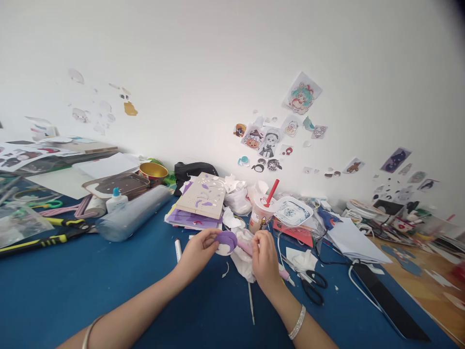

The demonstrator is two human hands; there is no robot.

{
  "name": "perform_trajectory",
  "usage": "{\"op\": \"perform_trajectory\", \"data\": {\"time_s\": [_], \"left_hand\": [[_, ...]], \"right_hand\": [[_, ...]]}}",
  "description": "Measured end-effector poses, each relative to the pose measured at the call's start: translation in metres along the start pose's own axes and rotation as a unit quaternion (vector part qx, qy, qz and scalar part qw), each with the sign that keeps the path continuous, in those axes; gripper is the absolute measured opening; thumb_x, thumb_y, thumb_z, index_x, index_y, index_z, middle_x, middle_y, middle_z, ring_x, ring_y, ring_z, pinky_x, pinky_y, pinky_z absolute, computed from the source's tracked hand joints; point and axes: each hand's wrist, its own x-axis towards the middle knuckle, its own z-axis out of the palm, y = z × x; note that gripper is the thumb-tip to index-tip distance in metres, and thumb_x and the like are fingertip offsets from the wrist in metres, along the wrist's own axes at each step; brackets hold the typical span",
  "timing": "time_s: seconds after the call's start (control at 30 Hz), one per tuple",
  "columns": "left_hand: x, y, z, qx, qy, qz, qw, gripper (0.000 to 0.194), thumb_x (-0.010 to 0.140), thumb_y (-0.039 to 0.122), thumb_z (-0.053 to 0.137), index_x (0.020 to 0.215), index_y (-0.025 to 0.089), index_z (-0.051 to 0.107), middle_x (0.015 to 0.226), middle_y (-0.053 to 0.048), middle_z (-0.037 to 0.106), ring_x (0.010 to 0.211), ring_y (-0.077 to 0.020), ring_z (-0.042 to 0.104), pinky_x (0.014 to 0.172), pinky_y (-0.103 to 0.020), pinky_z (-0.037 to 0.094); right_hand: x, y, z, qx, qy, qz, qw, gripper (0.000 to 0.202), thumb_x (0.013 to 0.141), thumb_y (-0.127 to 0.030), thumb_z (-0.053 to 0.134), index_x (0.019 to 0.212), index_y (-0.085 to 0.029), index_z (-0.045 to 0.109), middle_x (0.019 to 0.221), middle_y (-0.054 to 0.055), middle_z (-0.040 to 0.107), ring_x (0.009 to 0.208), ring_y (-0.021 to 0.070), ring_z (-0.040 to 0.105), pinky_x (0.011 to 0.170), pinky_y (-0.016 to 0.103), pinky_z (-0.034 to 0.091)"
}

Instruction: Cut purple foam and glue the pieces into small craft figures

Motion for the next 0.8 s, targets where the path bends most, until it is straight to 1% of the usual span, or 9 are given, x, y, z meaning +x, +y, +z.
{"op": "perform_trajectory", "data": {"time_s": [0.07, 0.13, 0.23, 0.27, 0.33, 0.4, 0.5, 0.67, 0.8], "left_hand": [[0.0, 0.0, 0.0, 0.004, 0.0, -0.001, 1.0, 0.03, 0.061, 0.027, 0.06, 0.088, 0.015, 0.058, 0.091, -0.008, 0.07, 0.094, -0.0265, 0.063, 0.085, -0.041, 0.048], [-0.001, 0.0, 0.001, 0.016, -0.008, 0.006, 1.0, 0.029, 0.062, 0.027, 0.058, 0.089, 0.015, 0.058, 0.092, -0.008, 0.07, 0.093, -0.0256, 0.064, 0.084, -0.04, 0.048], [-0.002, 0.0, 0.001, 0.029, -0.021, 0.009, 0.999, 0.029, 0.063, 0.026, 0.056, 0.089, 0.015, 0.058, 0.093, -0.008, 0.069, 0.092, -0.0247, 0.064, 0.083, -0.039, 0.049], [-0.002, 0.0, 0.001, 0.031, -0.022, 0.009, 0.999, 0.029, 0.063, 0.026, 0.056, 0.089, 0.015, 0.058, 0.094, -0.008, 0.069, 0.093, -0.0246, 0.064, 0.083, -0.038, 0.049], [-0.002, -0.001, 0.0, 0.034, -0.021, 0.01, 0.999, 0.029, 0.062, 0.024, 0.055, 0.089, 0.015, 0.058, 0.093, -0.008, 0.069, 0.092, -0.0242, 0.064, 0.082, -0.037, 0.049], [-0.001, -0.002, 0.0, 0.036, -0.025, 0.013, 0.999, 0.028, 0.063, 0.023, 0.054, 0.089, 0.015, 0.058, 0.092, -0.007, 0.07, 0.09, -0.0231, 0.064, 0.081, -0.036, 0.049], [-0.001, -0.005, 0.0, 0.04, -0.04, 0.023, 0.998, 0.026, 0.064, 0.02, 0.052, 0.089, 0.016, 0.059, 0.091, -0.006, 0.07, 0.089, -0.0217, 0.064, 0.08, -0.034, 0.049], [0.0, -0.008, 0.0, 0.066, -0.053, 0.023, 0.996, 0.026, 0.066, 0.02, 0.051, 0.089, 0.016, 0.06, 0.091, -0.005, 0.07, 0.089, -0.0211, 0.065, 0.08, -0.033, 0.05], [0.0, -0.006, -0.001, 0.08, -0.045, 0.025, 0.996, 0.027, 0.066, 0.024, 0.051, 0.09, 0.016, 0.059, 0.093, -0.005, 0.069, 0.09, -0.021, 0.064, 0.081, -0.032, 0.049]], "right_hand": [[-0.001, 0.004, -0.005, 0.009, -0.005, 0.026, 1.0, 0.02, 0.091, -0.02, 0.028, 0.077, -0.02, 0.042, 0.073, 0.002, 0.047, 0.071, 0.0166, 0.048, 0.065, 0.029, 0.04], [-0.002, 0.008, -0.006, -0.008, -0.028, 0.041, 0.999, 0.027, 0.092, -0.024, 0.027, 0.07, -0.02, 0.043, 0.062, 0.0, 0.046, 0.06, 0.015, 0.047, 0.057, 0.026, 0.037], [-0.002, 0.01, -0.005, -0.042, -0.049, 0.045, 0.997, 0.035, 0.091, -0.03, 0.034, 0.058, -0.021, 0.043, 0.05, -0.003, 0.041, 0.047, 0.0132, 0.043, 0.048, 0.025, 0.033], [-0.001, 0.01, -0.005, -0.037, -0.051, 0.036, 0.997, 0.032, 0.09, -0.03, 0.037, 0.062, -0.02, 0.047, 0.053, -0.002, 0.044, 0.049, 0.0134, 0.045, 0.049, 0.025, 0.035], [0.001, 0.007, -0.005, -0.006, -0.058, -0.005, 0.998, 0.02, 0.09, -0.027, 0.039, 0.081, -0.017, 0.055, 0.071, 0.003, 0.055, 0.064, 0.0154, 0.052, 0.058, 0.026, 0.041], [0.002, 0.002, -0.005, 0.021, -0.079, -0.07, 0.994, 0.016, 0.089, -0.023, 0.041, 0.095, -0.017, 0.055, 0.088, 0.007, 0.057, 0.08, 0.0174, 0.053, 0.07, 0.029, 0.044], [0.001, -0.004, -0.005, 0.015, -0.119, -0.125, 0.985, 0.011, 0.087, -0.022, 0.046, 0.09, -0.02, 0.057, 0.088, 0.005, 0.056, 0.083, 0.0184, 0.05, 0.073, 0.032, 0.043], [-0.002, -0.009, 0.001, -0.018, -0.153, -0.134, 0.979, 0.014, 0.087, -0.02, 0.046, 0.078, -0.019, 0.056, 0.081, 0.005, 0.055, 0.075, 0.0182, 0.047, 0.067, 0.032, 0.04], [0.001, -0.008, -0.001, -0.001, -0.133, -0.116, 0.984, 0.015, 0.088, -0.02, 0.04, 0.08, -0.017, 0.052, 0.081, 0.006, 0.055, 0.077, 0.0188, 0.047, 0.07, 0.033, 0.04]]}}
